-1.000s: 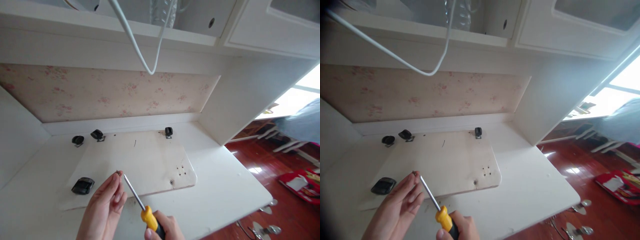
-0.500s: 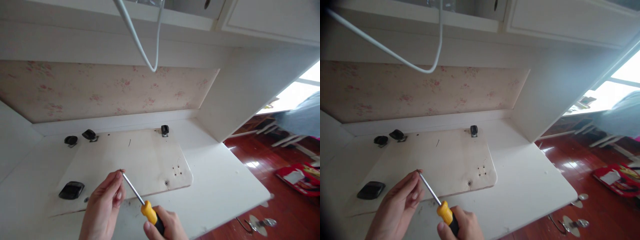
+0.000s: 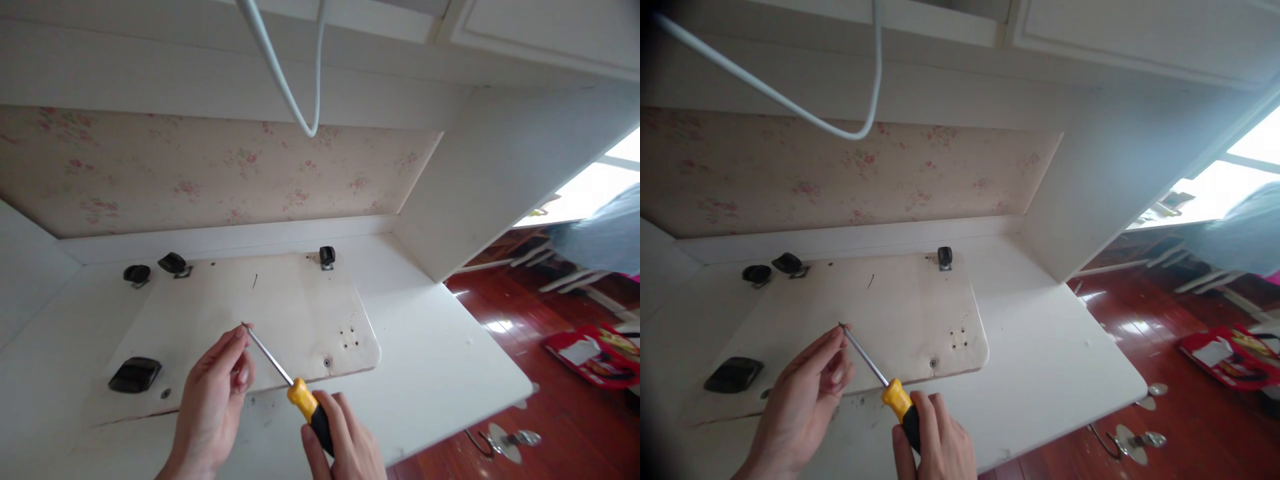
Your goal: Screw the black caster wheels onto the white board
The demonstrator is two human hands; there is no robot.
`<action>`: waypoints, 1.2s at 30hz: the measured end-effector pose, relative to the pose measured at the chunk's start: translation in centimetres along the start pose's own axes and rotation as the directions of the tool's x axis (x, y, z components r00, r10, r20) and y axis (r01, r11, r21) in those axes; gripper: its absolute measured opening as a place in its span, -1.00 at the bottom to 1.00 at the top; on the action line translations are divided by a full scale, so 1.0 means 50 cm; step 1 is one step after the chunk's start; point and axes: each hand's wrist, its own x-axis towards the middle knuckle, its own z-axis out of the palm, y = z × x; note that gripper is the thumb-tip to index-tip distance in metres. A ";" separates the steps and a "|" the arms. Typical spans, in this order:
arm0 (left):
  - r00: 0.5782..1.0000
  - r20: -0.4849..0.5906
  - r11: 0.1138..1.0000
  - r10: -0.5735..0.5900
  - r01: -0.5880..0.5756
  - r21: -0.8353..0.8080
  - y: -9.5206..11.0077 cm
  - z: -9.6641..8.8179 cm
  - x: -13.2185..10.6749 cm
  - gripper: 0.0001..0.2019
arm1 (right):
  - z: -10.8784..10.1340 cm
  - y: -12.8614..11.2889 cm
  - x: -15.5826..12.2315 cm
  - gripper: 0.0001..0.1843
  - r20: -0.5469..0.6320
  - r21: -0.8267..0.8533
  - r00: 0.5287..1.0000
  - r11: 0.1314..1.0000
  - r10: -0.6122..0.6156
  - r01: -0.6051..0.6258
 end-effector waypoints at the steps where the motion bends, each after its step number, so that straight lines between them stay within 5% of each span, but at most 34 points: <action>1: 1.000 0.011 1.000 -0.007 0.007 -0.003 0.002 0.004 -0.001 -0.72 | 0.000 0.002 0.000 -0.62 -0.012 0.006 1.000 1.000 -0.014 0.014; 6: 0.997 0.072 0.999 0.015 -0.019 0.050 0.010 0.025 0.000 -0.72 | -0.012 0.003 0.004 -0.54 0.008 0.167 1.000 0.986 -0.026 0.024; 10: 0.990 0.141 0.990 0.012 -0.032 0.141 0.004 0.042 0.007 -0.72 | -0.042 -0.005 0.016 -0.60 -0.003 0.347 0.992 0.930 0.128 -0.119; 14: 0.980 0.197 0.967 0.007 -0.057 0.248 -0.016 0.046 0.008 -0.66 | -0.095 0.015 0.044 -0.66 0.109 0.571 0.910 0.724 0.401 -0.387; 17: 0.971 0.238 0.930 0.020 -0.106 0.353 -0.040 0.035 0.009 -0.62 | -0.154 0.060 0.090 -0.63 0.081 0.662 0.852 0.611 0.517 -0.434; 20: 0.962 0.266 0.865 0.058 -0.181 0.468 -0.064 0.018 0.014 -0.60 | -0.216 0.115 0.154 -0.61 -0.037 0.546 0.825 0.703 0.564 -0.456; 25: 0.943 0.314 0.784 0.113 -0.278 0.555 -0.075 0.005 0.018 -0.59 | -0.275 0.165 0.253 -0.61 -0.084 0.256 0.844 0.830 0.530 -0.496; 36: 0.938 0.332 0.736 0.097 -0.292 0.610 -0.060 0.008 0.012 -0.59 | -0.260 0.155 0.340 -0.56 -0.025 0.097 0.887 0.884 0.462 -0.458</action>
